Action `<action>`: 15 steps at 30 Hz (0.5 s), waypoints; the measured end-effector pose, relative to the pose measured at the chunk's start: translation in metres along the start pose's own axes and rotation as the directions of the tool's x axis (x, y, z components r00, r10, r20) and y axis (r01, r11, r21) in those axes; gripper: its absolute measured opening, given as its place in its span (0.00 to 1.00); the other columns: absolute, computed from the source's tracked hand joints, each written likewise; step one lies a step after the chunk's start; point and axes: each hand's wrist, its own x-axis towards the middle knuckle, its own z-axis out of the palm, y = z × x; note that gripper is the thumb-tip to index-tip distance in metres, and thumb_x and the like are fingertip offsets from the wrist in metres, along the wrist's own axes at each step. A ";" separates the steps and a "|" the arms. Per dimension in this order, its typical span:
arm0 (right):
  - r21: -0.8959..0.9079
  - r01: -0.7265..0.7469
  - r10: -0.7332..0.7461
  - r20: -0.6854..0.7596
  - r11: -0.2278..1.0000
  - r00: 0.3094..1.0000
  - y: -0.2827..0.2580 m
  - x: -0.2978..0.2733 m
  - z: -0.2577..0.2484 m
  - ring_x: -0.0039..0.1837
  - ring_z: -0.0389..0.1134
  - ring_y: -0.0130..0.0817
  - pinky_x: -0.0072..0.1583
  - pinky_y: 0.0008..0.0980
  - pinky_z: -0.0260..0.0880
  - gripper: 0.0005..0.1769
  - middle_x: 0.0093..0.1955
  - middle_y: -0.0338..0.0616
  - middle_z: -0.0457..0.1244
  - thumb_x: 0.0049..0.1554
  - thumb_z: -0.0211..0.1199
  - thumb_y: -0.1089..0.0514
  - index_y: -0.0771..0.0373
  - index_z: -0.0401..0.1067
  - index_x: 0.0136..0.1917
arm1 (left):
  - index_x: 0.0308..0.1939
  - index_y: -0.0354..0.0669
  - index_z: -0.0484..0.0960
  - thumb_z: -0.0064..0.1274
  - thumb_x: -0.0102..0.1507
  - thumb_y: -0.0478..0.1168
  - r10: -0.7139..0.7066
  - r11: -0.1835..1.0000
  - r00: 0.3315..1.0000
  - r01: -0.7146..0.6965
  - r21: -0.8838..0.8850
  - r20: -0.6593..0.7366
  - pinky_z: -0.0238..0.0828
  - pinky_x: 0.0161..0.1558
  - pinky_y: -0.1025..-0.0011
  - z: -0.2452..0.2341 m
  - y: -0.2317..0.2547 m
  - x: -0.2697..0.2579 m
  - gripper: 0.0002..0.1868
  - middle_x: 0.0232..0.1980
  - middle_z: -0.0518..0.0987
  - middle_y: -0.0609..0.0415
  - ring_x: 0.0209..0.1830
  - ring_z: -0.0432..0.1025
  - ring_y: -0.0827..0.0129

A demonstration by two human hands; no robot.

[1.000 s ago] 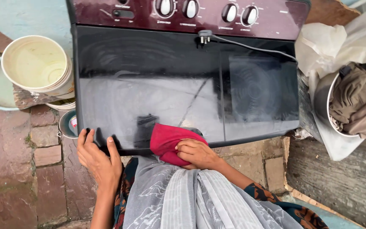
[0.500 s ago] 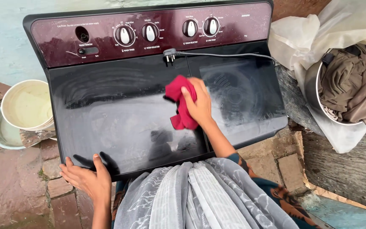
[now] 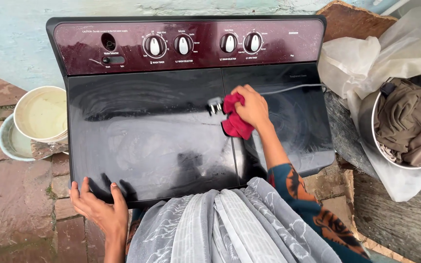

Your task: Clean the exterior and interior of a washing machine with a cloth.

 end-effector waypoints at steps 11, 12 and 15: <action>0.147 -0.065 0.048 0.113 0.987 0.992 0.059 -0.142 -0.028 0.56 0.71 0.39 0.56 0.34 0.69 0.22 0.53 0.35 0.68 0.41 0.50 0.72 0.56 0.79 0.42 | 0.80 0.31 0.55 0.56 0.70 0.44 -0.138 0.990 0.987 0.134 0.053 0.077 0.39 0.77 0.39 0.004 -0.021 0.008 0.40 0.82 0.52 0.32 0.84 0.45 0.38; 0.150 -0.068 0.051 0.118 0.986 0.992 0.050 -0.145 -0.031 0.56 0.71 0.39 0.56 0.34 0.69 0.22 0.53 0.35 0.68 0.41 0.50 0.72 0.56 0.79 0.42 | 0.80 0.31 0.55 0.56 0.70 0.44 -0.139 0.989 0.987 0.135 0.058 0.080 0.39 0.77 0.39 0.005 -0.020 0.009 0.40 0.82 0.52 0.32 0.84 0.45 0.38; 0.053 -0.111 0.108 0.068 0.992 0.992 0.023 -0.155 -0.045 0.55 0.71 0.39 0.52 0.35 0.70 0.23 0.59 0.33 0.68 0.44 0.54 0.71 0.52 0.81 0.47 | 0.79 0.31 0.55 0.57 0.69 0.44 -0.153 0.987 0.983 0.147 0.062 0.099 0.39 0.76 0.40 0.005 -0.020 0.012 0.41 0.82 0.51 0.31 0.82 0.44 0.37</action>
